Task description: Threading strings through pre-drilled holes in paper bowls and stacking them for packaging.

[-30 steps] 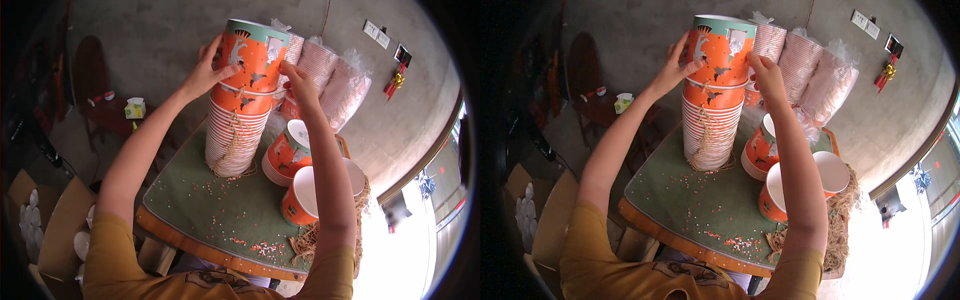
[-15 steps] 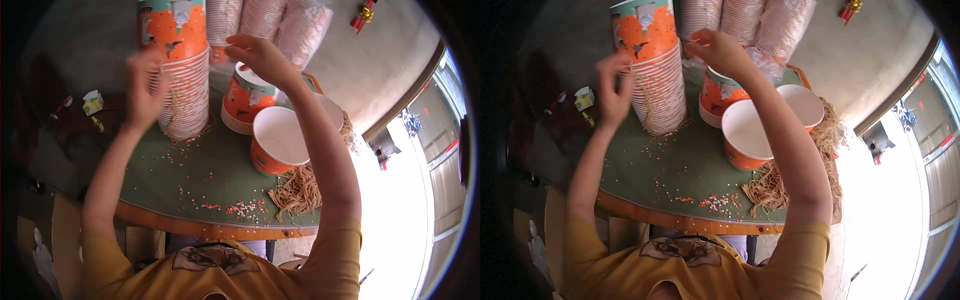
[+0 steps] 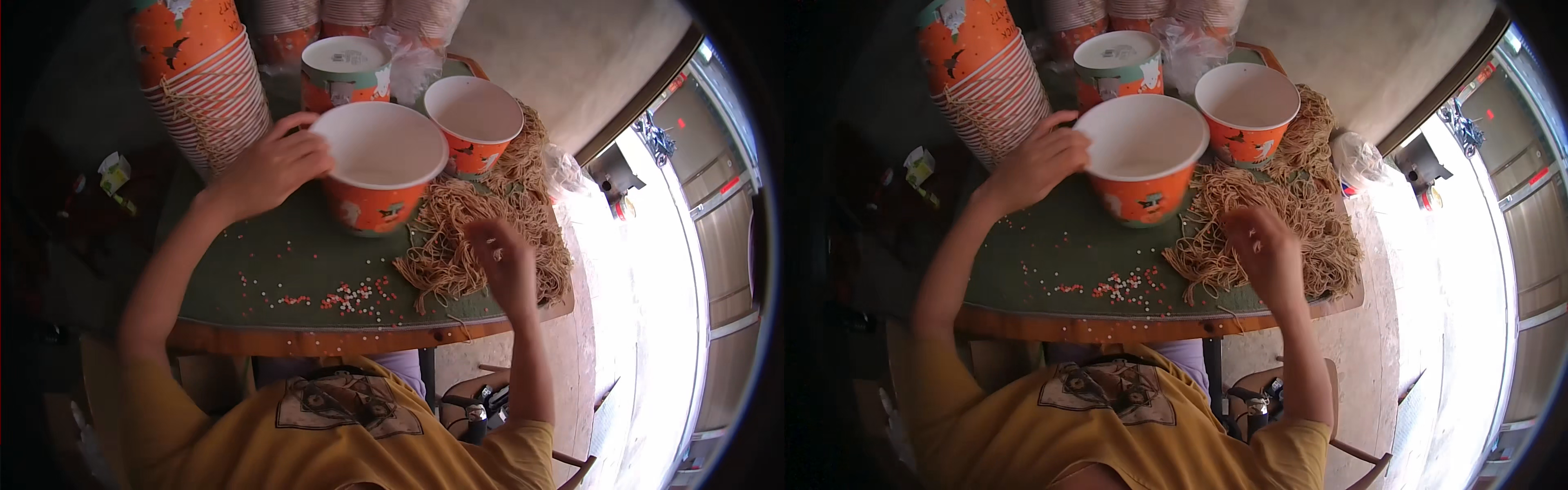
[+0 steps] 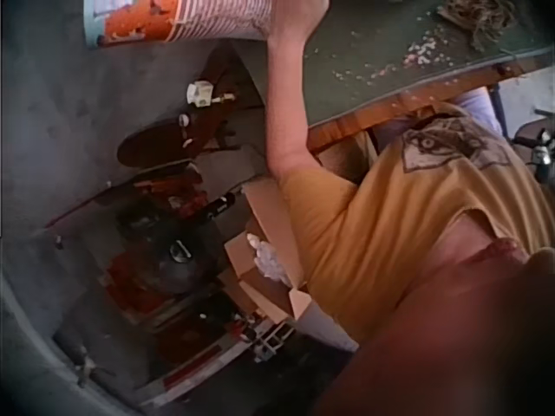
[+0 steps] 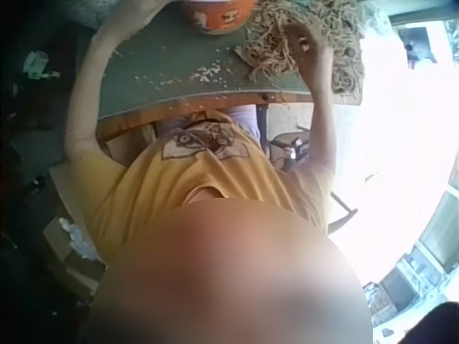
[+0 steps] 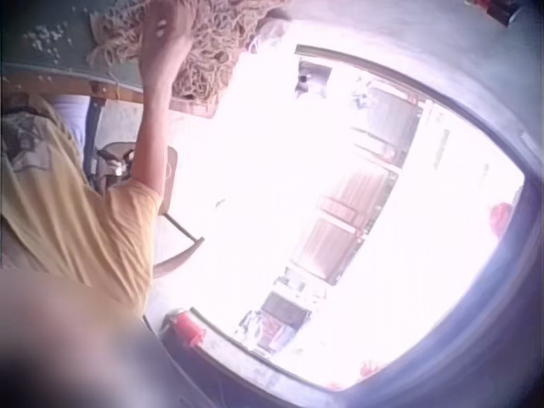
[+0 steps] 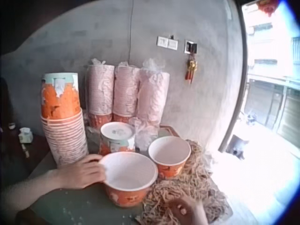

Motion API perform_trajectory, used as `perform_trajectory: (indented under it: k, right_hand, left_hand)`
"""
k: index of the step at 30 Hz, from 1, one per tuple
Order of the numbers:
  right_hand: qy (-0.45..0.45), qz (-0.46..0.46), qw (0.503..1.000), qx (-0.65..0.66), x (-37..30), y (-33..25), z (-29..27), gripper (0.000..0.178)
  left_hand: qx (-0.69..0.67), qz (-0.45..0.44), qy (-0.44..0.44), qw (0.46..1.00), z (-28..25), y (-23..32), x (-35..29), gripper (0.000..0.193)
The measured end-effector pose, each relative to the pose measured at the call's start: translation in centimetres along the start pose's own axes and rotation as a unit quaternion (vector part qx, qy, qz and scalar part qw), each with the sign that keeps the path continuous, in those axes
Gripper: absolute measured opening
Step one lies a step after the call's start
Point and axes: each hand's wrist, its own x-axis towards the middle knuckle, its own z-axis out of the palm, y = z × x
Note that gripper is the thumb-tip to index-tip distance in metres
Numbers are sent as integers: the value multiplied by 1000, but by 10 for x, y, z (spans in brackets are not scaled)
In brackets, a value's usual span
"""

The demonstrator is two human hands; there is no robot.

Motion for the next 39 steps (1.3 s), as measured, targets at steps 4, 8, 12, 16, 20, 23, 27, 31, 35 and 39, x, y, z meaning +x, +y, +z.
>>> perform_trajectory:
  k: [4,8,12,16,20,23,27,31,35,39]
  right_hand:
    - [-40,12,990,-132,-17,25,38,12]
    - [-40,-29,980,-191,-15,28,58,10]
    - [-91,35,992,-74,7,20,56,11]
    - [-142,189,919,315,23,-23,37,21]
    - [-164,173,884,402,29,-66,37,18]
    - [-184,122,880,420,30,-83,43,19]
    - [-214,79,839,493,36,-98,55,19]
    - [-173,74,884,427,38,-101,58,14]
    - [-114,21,964,240,19,-75,71,12]
    - [-44,-164,972,161,-1,-81,80,22]
  left_hand:
    - [1,-67,-31,997,-35,50,-26,20]
    - [-40,-120,-39,991,-34,82,-38,28]
    - [-37,-156,-16,987,-32,100,-38,35]
    - [-76,-206,120,968,-35,136,-30,41]
    - [-345,-374,167,844,-19,163,-5,45]
    - [-483,-412,174,753,-12,161,3,39]
    - [-593,-422,221,649,-10,158,6,17]
    - [-624,-490,168,585,-25,156,-3,20]
    - [-594,-491,118,626,-29,163,-25,24]
    - [-508,-490,50,707,-26,168,-35,21]
